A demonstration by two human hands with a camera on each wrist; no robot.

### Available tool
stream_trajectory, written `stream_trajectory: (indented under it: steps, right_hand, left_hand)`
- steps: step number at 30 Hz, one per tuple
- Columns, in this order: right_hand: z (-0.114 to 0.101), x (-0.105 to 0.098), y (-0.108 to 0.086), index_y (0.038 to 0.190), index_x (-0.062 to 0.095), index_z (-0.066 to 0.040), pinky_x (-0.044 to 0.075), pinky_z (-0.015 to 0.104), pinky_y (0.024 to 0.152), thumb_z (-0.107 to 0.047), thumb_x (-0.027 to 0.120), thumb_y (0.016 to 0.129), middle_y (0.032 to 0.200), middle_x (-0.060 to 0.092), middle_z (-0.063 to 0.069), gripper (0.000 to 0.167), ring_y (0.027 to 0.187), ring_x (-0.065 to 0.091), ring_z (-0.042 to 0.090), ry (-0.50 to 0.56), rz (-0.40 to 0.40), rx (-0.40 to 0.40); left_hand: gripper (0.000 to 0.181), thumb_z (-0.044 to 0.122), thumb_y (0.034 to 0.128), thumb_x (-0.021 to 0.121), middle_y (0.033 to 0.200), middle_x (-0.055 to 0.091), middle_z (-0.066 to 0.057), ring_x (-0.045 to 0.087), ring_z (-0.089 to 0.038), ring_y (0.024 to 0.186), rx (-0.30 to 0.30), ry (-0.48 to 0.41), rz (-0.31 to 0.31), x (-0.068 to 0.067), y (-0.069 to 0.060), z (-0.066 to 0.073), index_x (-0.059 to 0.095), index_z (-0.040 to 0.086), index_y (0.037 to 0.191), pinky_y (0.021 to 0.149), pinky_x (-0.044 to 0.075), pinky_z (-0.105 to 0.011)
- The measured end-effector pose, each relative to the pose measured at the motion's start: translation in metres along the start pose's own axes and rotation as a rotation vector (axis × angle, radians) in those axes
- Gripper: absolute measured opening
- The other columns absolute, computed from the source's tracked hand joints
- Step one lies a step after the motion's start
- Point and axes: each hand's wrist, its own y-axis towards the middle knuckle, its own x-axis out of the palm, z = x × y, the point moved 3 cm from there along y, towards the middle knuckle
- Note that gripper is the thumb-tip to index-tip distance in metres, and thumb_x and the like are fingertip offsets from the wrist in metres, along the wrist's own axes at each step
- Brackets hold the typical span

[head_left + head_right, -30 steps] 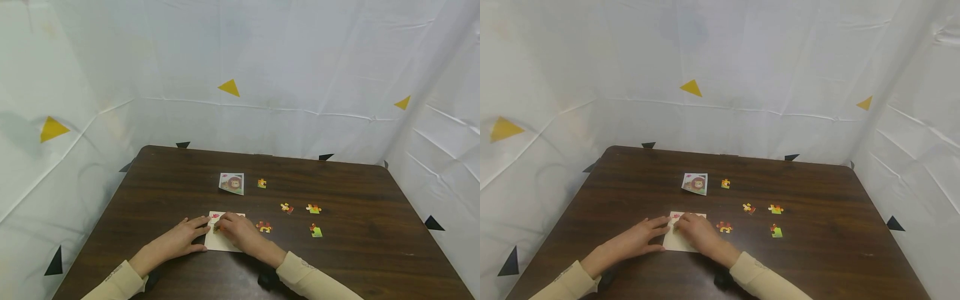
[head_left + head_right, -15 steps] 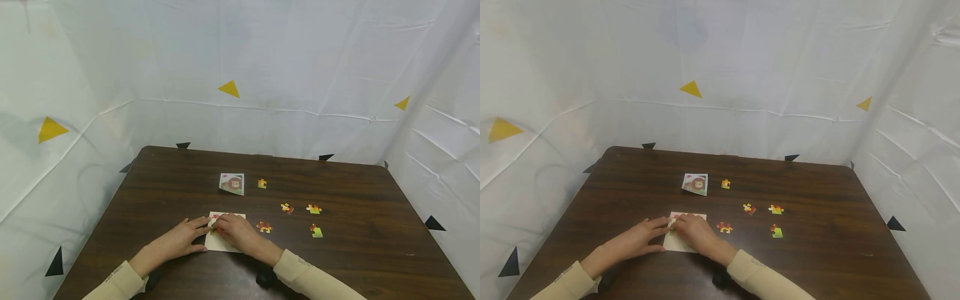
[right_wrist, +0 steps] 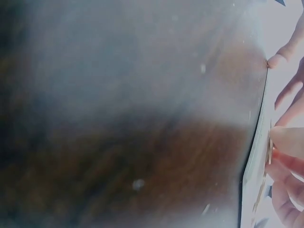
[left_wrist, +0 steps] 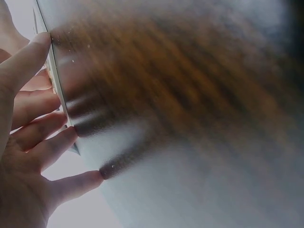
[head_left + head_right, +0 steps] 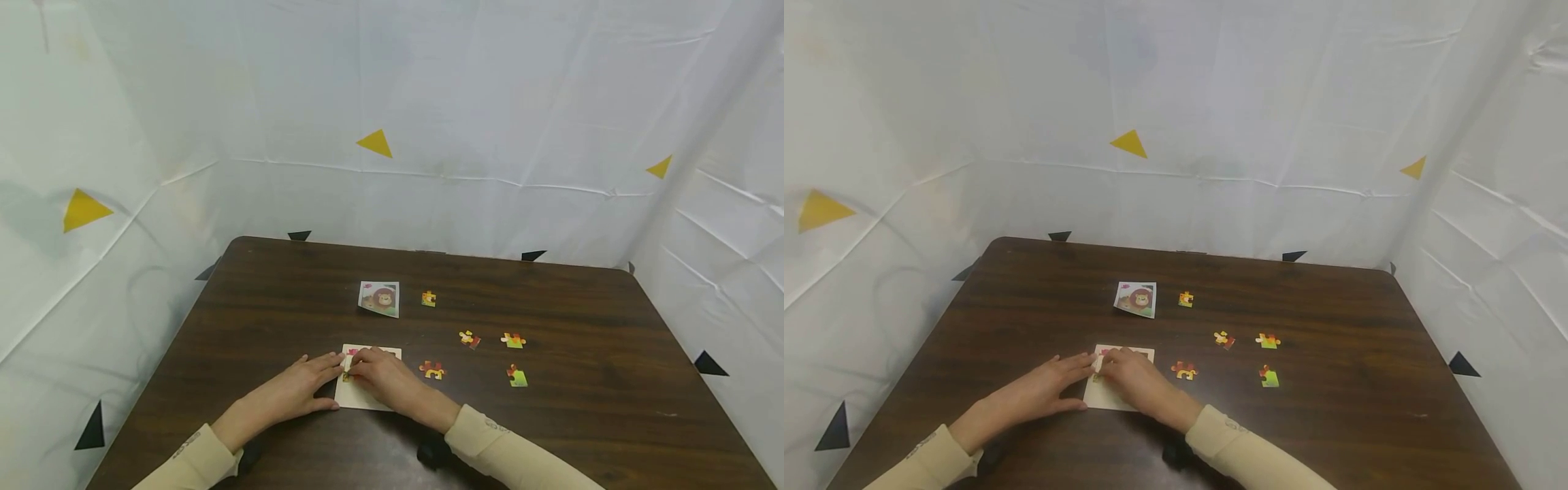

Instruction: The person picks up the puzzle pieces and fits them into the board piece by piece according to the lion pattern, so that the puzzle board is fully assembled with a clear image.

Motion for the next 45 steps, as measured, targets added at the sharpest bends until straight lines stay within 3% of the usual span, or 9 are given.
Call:
stream_trajectory:
  steps: [10, 20, 29, 45]
  right_hand:
    - [-0.0030, 0.0014, 0.0003, 0.099, 0.075, -0.013, 0.049, 0.023, 0.078, -0.014, 0.070, 0.089, 0.102, 0.063, 0.001, 0.011, 0.090, 0.059, 0.013, -0.087, -0.008, -0.045]
    - [-0.0070, 0.0000, -0.0007, 0.098, 0.076, -0.015, 0.048, 0.022, 0.068, -0.018, 0.071, 0.088, 0.101, 0.062, -0.002, 0.011, 0.083, 0.057, 0.010, -0.136, -0.029, 0.023]
    - [-0.0077, -0.0029, -0.0002, 0.097, 0.077, -0.015, 0.046, 0.021, 0.068, -0.017, 0.072, 0.087, 0.092, 0.058, -0.003, 0.011, 0.080, 0.054, 0.010, -0.102, -0.020, 0.039]
    - [-0.0057, -0.0025, -0.0046, 0.102, 0.075, -0.014, 0.048, 0.023, 0.071, -0.015, 0.070, 0.089, 0.099, 0.059, -0.002, 0.014, 0.086, 0.055, 0.012, -0.060, -0.048, 0.041]
  left_hand:
    - [0.062, 0.040, 0.0863, 0.070, 0.144, 0.047, -0.017, 0.048, -0.032, 0.129, 0.012, 0.015, 0.009, -0.0003, -0.0002, 0.0005, 0.058, -0.002, 0.130, 0.092, 0.041, -0.065]
    - [0.061, 0.041, 0.0864, 0.070, 0.144, 0.046, -0.016, 0.048, -0.033, 0.129, 0.011, 0.008, 0.008, -0.0003, 0.0003, 0.0008, 0.059, -0.001, 0.129, 0.092, 0.040, -0.066]
    - [0.062, 0.040, 0.0864, 0.070, 0.145, 0.045, -0.016, 0.047, -0.032, 0.130, 0.008, 0.004, 0.004, -0.0004, -0.0002, 0.0002, 0.057, -0.002, 0.131, 0.093, 0.040, -0.066]
    - [0.062, 0.040, 0.0866, 0.070, 0.146, 0.044, -0.016, 0.045, -0.032, 0.132, -0.012, -0.016, -0.019, -0.0004, 0.0007, 0.0000, 0.057, -0.001, 0.132, 0.094, 0.038, -0.067]
